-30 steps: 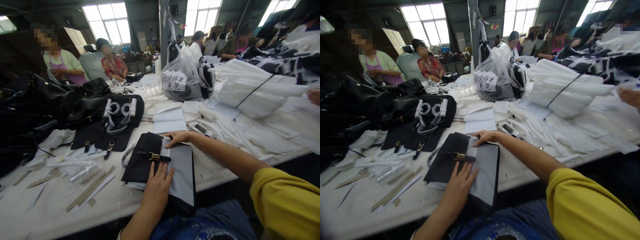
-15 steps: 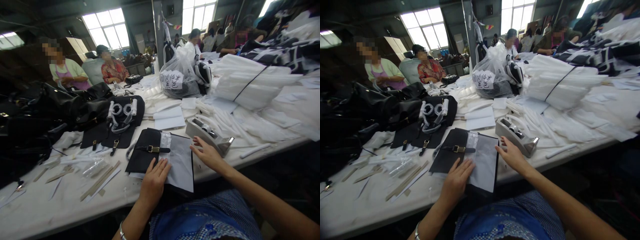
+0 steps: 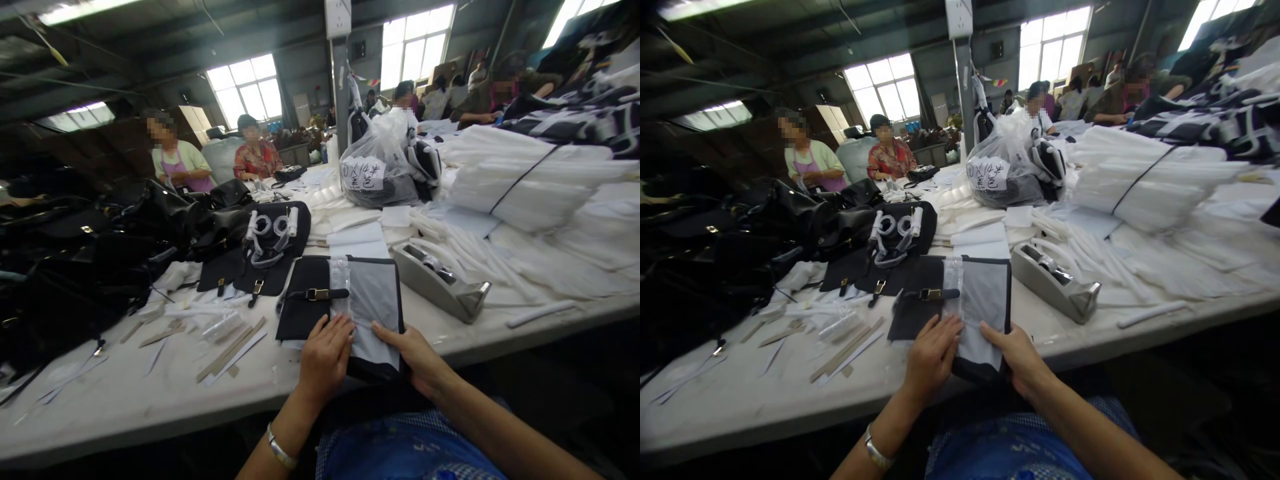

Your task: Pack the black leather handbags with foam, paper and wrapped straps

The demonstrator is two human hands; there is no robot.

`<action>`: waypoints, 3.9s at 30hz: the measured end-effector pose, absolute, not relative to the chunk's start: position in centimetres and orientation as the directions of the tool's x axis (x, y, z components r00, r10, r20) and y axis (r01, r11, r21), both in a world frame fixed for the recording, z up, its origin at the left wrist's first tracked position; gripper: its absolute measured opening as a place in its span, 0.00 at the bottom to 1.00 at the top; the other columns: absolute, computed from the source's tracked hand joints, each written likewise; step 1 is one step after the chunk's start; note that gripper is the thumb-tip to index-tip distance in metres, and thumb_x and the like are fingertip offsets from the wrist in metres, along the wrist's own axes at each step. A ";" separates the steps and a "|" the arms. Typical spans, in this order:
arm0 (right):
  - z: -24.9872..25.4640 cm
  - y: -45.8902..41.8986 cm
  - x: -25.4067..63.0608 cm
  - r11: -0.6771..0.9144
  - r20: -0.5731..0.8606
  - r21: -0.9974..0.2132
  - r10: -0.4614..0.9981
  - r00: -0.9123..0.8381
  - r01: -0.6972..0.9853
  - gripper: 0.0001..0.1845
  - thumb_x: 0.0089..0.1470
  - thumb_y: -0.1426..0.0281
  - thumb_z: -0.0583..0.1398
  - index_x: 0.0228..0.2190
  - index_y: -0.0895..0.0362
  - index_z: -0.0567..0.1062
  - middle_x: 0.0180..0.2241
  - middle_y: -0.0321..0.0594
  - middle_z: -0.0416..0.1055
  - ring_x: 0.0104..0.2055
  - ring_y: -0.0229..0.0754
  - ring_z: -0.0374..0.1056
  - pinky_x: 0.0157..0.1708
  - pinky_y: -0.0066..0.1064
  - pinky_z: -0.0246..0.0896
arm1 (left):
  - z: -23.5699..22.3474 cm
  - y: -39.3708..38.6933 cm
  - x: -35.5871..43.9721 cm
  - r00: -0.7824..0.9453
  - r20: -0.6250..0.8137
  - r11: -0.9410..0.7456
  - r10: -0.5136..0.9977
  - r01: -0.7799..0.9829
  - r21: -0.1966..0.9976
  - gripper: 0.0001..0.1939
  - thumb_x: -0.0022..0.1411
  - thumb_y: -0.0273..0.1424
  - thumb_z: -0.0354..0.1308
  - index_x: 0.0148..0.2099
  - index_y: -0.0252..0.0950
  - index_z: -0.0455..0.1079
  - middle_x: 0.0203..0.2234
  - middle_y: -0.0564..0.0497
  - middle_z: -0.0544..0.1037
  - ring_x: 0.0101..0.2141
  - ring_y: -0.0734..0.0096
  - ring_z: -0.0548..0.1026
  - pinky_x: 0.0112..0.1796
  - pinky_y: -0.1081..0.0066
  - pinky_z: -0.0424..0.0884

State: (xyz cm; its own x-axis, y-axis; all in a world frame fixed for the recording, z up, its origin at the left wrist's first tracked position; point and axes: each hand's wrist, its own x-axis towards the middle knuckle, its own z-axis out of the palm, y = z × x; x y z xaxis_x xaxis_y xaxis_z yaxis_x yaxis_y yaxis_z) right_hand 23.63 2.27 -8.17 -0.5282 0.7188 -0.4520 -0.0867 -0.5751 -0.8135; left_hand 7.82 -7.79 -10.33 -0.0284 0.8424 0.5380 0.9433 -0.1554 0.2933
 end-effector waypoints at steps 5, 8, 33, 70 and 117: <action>-2.5 4.8 23.2 -0.117 -0.113 -0.993 0.875 -0.470 0.021 0.26 0.45 0.58 0.70 0.44 0.58 0.78 0.38 0.46 0.81 0.39 0.55 0.78 0.40 0.45 0.76 | -8.6 -4.8 8.1 -0.174 0.716 -0.193 0.676 0.896 0.400 0.17 0.71 0.27 0.47 0.59 0.36 0.67 0.58 0.43 0.73 0.61 0.64 0.67 0.63 0.51 0.59; 0.4 5.9 23.0 0.424 0.298 -0.875 0.851 -0.433 0.231 0.23 0.53 0.60 0.65 0.49 0.55 0.77 0.44 0.46 0.80 0.47 0.58 0.75 0.50 0.49 0.71 | -7.8 -2.3 8.6 -0.293 0.739 -0.285 0.606 0.788 0.546 0.21 0.71 0.30 0.48 0.64 0.36 0.62 0.60 0.41 0.70 0.62 0.61 0.64 0.64 0.49 0.56; -7.5 7.5 26.0 0.869 0.503 -0.406 0.471 -0.725 0.283 0.38 0.58 0.65 0.63 0.66 0.46 0.57 0.66 0.42 0.57 0.68 0.53 0.52 0.66 0.51 0.53 | -6.5 -11.2 2.4 -0.422 0.387 0.177 0.820 0.830 0.529 0.24 0.65 0.37 0.59 0.62 0.43 0.65 0.63 0.45 0.66 0.63 0.55 0.62 0.62 0.51 0.60; -8.8 14.1 27.8 0.445 -0.313 -0.785 0.314 -0.896 0.431 0.31 0.48 0.58 0.68 0.54 0.48 0.74 0.50 0.44 0.76 0.51 0.58 0.73 0.51 0.46 0.71 | -8.4 -9.7 -3.9 -0.215 -0.439 0.488 0.873 0.416 0.767 0.25 0.52 0.47 0.68 0.49 0.39 0.76 0.39 0.47 0.82 0.41 0.58 0.80 0.44 0.66 0.76; -11.1 11.0 30.0 0.063 -0.375 -0.859 0.597 -0.709 0.508 0.20 0.63 0.58 0.54 0.54 0.50 0.68 0.37 0.40 0.78 0.35 0.46 0.75 0.36 0.32 0.72 | -11.5 -14.0 -0.9 -0.501 -0.436 0.605 0.747 0.243 0.758 0.51 0.41 0.67 0.59 0.58 0.37 0.64 0.40 0.45 0.78 0.35 0.55 0.79 0.33 0.66 0.76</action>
